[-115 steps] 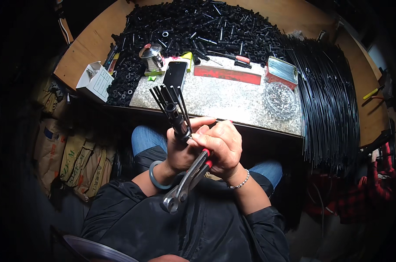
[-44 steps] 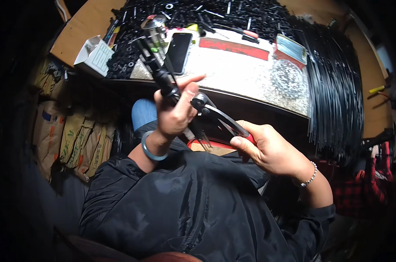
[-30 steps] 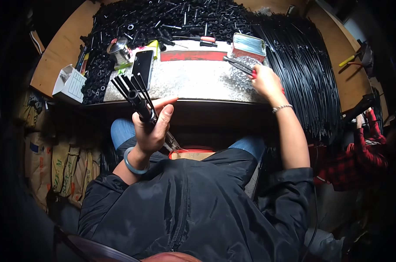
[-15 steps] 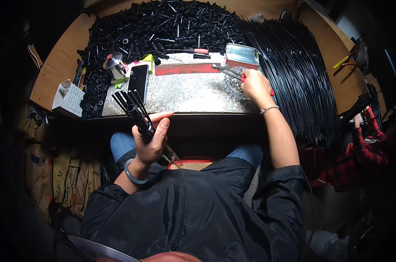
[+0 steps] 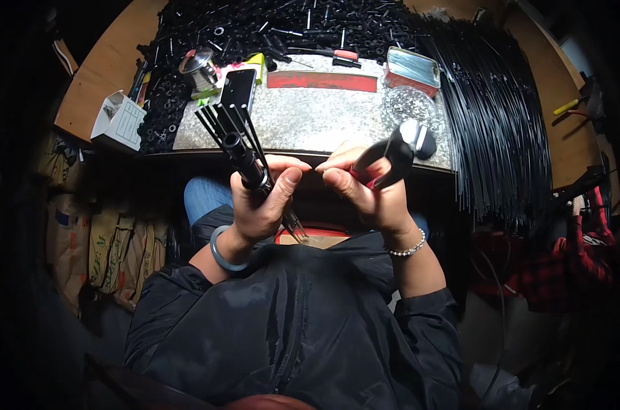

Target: Assembling and securing the ribs of an umbrella frame using components and pliers.

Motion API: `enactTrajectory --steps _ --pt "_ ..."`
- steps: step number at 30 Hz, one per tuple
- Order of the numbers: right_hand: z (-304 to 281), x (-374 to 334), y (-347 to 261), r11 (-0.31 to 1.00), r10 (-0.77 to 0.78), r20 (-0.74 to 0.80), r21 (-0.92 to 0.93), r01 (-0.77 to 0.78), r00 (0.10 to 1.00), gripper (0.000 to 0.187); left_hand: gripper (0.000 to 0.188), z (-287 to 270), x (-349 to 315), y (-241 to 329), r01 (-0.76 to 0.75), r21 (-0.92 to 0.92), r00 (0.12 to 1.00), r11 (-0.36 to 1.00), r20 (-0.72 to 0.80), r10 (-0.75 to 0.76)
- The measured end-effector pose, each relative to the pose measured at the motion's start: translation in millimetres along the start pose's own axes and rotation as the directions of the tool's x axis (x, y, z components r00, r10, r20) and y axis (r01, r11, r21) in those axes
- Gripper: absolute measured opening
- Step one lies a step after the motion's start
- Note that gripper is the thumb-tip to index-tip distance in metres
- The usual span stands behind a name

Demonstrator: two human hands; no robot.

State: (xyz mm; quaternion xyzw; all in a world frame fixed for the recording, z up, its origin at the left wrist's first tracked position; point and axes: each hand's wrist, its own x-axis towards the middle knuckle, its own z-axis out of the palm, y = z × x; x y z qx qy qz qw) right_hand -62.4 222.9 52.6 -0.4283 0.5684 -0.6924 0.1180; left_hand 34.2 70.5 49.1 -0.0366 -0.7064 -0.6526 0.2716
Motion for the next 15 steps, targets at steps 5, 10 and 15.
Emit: enactTrajectory --steps 5,10,15 --pt "22.7 4.1 -6.7 0.919 -0.289 -0.051 -0.296 0.262 0.956 0.008 0.007 -1.3 -4.0 8.0 0.052 -0.109 0.999 0.993 0.019 -0.050" --pt "39.5 4.0 5.3 0.859 -0.437 -0.142 -0.359 0.365 0.888 0.018 0.009 -6.3 -3.5 4.8 0.075 -0.216 0.996 0.973 0.062 -0.063" --pt "39.0 6.6 15.3 0.705 -0.602 -0.086 -0.524 0.477 0.794 0.030 0.014 -14.2 6.7 15.8 0.116 -0.309 0.983 0.944 0.173 -0.065"
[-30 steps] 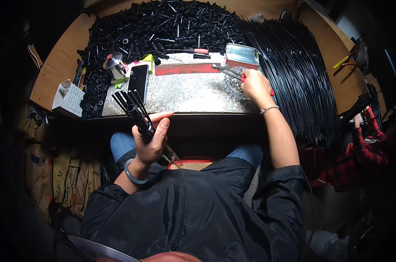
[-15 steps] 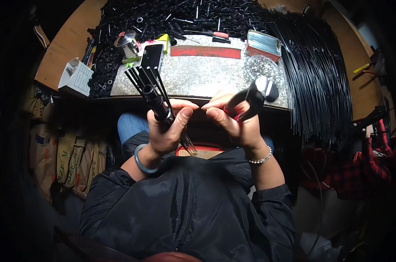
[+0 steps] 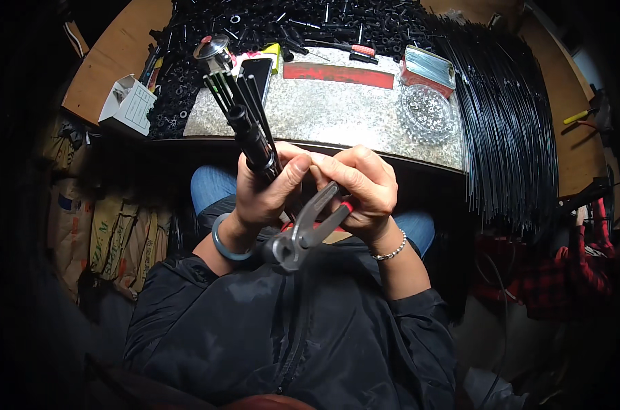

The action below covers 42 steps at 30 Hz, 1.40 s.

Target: Assembling and securing the ribs of an umbrella frame using components and pliers.

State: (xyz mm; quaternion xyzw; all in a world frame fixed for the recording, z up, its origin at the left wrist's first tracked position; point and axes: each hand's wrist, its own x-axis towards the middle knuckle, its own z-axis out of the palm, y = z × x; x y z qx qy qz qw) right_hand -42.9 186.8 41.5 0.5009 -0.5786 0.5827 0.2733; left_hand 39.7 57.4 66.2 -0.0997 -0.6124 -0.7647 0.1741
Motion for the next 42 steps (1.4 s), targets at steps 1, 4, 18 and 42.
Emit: enactTrajectory --steps 1,4,18,42 --pt "-0.2 0.8 1.0 1.000 0.001 0.002 0.001 -0.001 1.000 0.030 0.014 -1.5 0.4 0.8 0.001 -0.001 1.000 1.000 -0.002 -0.001" --pt "0.2 2.7 1.1 0.993 -0.073 0.033 -0.088 0.075 0.997 0.035 0.012 -4.5 0.6 0.1 0.007 -0.009 0.999 1.000 -0.047 -0.007" --pt "1.8 9.8 -1.9 0.996 -0.064 0.026 -0.054 0.066 0.998 0.022 0.009 -2.1 6.3 5.0 0.002 -0.008 0.997 1.000 -0.077 -0.003" --pt "-2.2 27.4 24.4 0.904 -0.085 0.277 -0.383 0.191 0.957 0.029 0.018 -12.4 21.1 -27.8 0.023 0.230 0.984 0.973 -0.178 0.019"
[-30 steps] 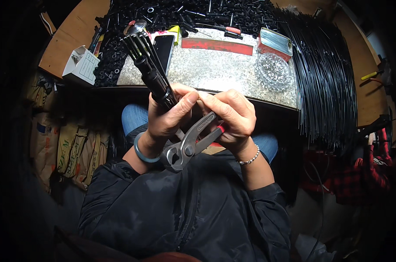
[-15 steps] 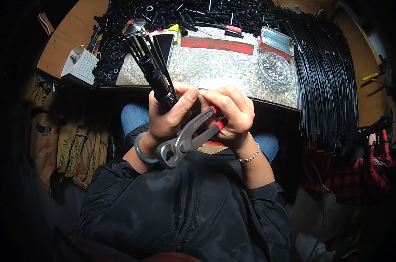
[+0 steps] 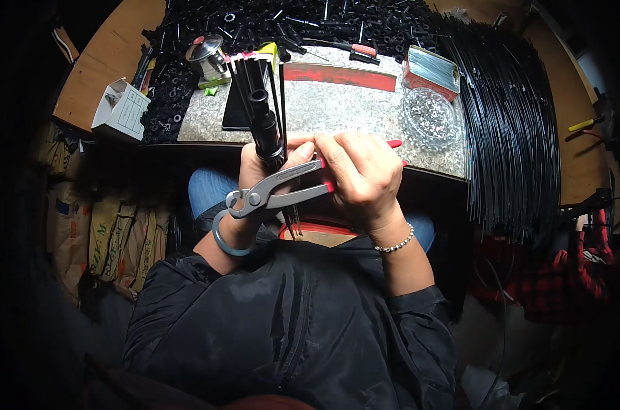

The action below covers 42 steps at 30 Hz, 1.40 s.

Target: Assembling and securing the ribs of an umbrella frame using components and pliers.

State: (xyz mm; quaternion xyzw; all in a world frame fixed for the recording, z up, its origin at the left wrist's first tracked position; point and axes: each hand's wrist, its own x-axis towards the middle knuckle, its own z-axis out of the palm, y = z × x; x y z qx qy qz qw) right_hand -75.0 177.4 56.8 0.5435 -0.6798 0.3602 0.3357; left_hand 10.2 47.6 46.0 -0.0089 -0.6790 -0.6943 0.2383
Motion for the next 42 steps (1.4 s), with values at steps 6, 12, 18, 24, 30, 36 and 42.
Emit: enactTrajectory --steps 6,12,18,24,30,36,42 --pt "4.2 -3.5 7.3 0.994 0.079 0.043 0.073 -0.082 0.996 0.033 0.019 0.4 5.2 -2.6 0.078 -0.082 0.997 0.994 0.019 -0.076" --pt "9.6 -11.5 6.7 0.914 0.273 -0.034 0.320 -0.248 0.962 0.023 0.020 -0.2 5.4 -3.5 0.023 -0.039 0.998 0.999 0.060 -0.021" --pt "14.0 -22.9 1.5 0.920 0.284 -0.183 0.328 -0.214 0.941 0.018 0.013 4.0 -0.1 -2.4 0.068 -0.076 0.997 0.995 -0.022 -0.070" --pt "18.3 -11.6 -22.5 0.887 0.209 -0.223 0.454 -0.088 0.952 0.020 0.018 6.6 -1.6 -2.0 -0.103 0.029 0.992 0.994 -0.074 0.105" --pt "31.1 -5.4 -26.0 0.873 0.148 -0.317 0.486 0.027 0.937 0.034 0.032 4.1 -5.9 -5.9 -0.173 -0.004 0.982 0.985 -0.071 0.173" --pt "35.3 -4.9 -28.9 0.901 0.123 -0.322 0.432 0.031 0.939 0.033 0.025 0.4 -10.1 -7.3 -0.136 -0.046 0.990 0.990 -0.051 0.133" --pt "32.4 -4.0 -31.3 0.911 0.131 -0.273 0.412 -0.007 0.953 0.032 0.026 -2.4 -13.1 -8.8 -0.085 -0.027 0.995 0.996 -0.052 0.083"
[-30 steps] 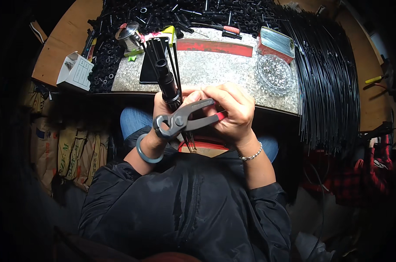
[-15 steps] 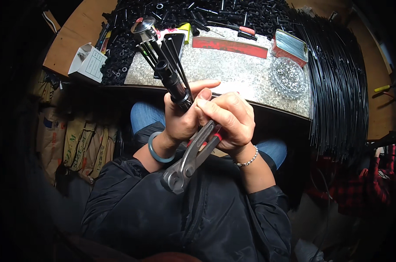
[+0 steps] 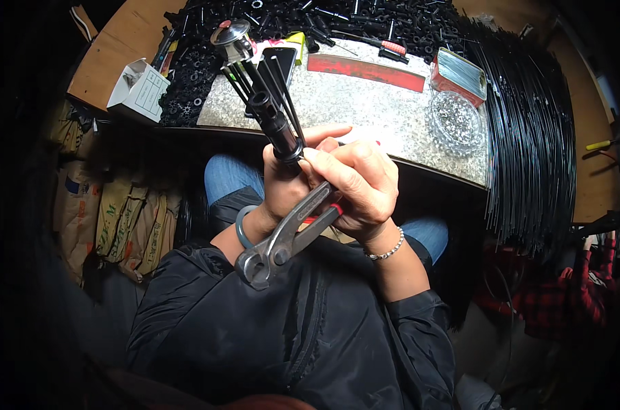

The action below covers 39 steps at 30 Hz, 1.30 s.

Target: Assembling and securing the ribs of an umbrella frame using components and pliers.

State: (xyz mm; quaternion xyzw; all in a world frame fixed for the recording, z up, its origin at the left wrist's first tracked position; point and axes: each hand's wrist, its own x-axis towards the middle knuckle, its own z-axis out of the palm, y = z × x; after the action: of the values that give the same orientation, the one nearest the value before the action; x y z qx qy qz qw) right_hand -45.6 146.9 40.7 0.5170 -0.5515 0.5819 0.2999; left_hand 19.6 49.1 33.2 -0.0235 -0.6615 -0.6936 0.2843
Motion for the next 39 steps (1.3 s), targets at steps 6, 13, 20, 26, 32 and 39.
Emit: enactTrajectory --steps 6,13,20,26,32,39 --pt "-13.8 11.4 -4.4 0.968 0.212 0.166 0.102 -0.230 0.963 0.023 0.029 -1.3 1.4 1.8 -0.154 0.012 0.988 0.988 0.037 0.153" --pt "-28.8 27.1 -9.4 0.793 0.553 0.378 0.036 -0.609 0.743 0.037 0.028 -5.5 4.8 -4.2 -0.137 -0.018 0.987 0.990 0.081 0.138" --pt "-71.5 43.5 -34.0 0.647 0.565 0.712 -0.070 -0.759 0.417 0.029 0.030 -14.7 8.8 2.1 0.037 -0.157 0.997 0.987 -0.056 -0.047" --pt "-90.1 43.9 -43.1 0.466 0.603 0.796 -0.297 -0.833 0.054 0.023 0.019 -7.5 11.0 16.8 0.159 -0.157 0.978 0.975 -0.111 -0.178" --pt "-89.0 56.7 -50.4 0.497 0.625 0.778 -0.341 -0.798 0.057 0.017 0.016 -7.7 8.9 13.9 0.097 -0.083 0.995 0.992 -0.024 -0.100" --pt "-86.9 61.4 -51.3 0.544 0.607 0.793 -0.364 -0.756 0.055 0.020 0.009 -11.0 6.3 15.4 0.056 -0.022 0.998 0.998 0.025 -0.055"
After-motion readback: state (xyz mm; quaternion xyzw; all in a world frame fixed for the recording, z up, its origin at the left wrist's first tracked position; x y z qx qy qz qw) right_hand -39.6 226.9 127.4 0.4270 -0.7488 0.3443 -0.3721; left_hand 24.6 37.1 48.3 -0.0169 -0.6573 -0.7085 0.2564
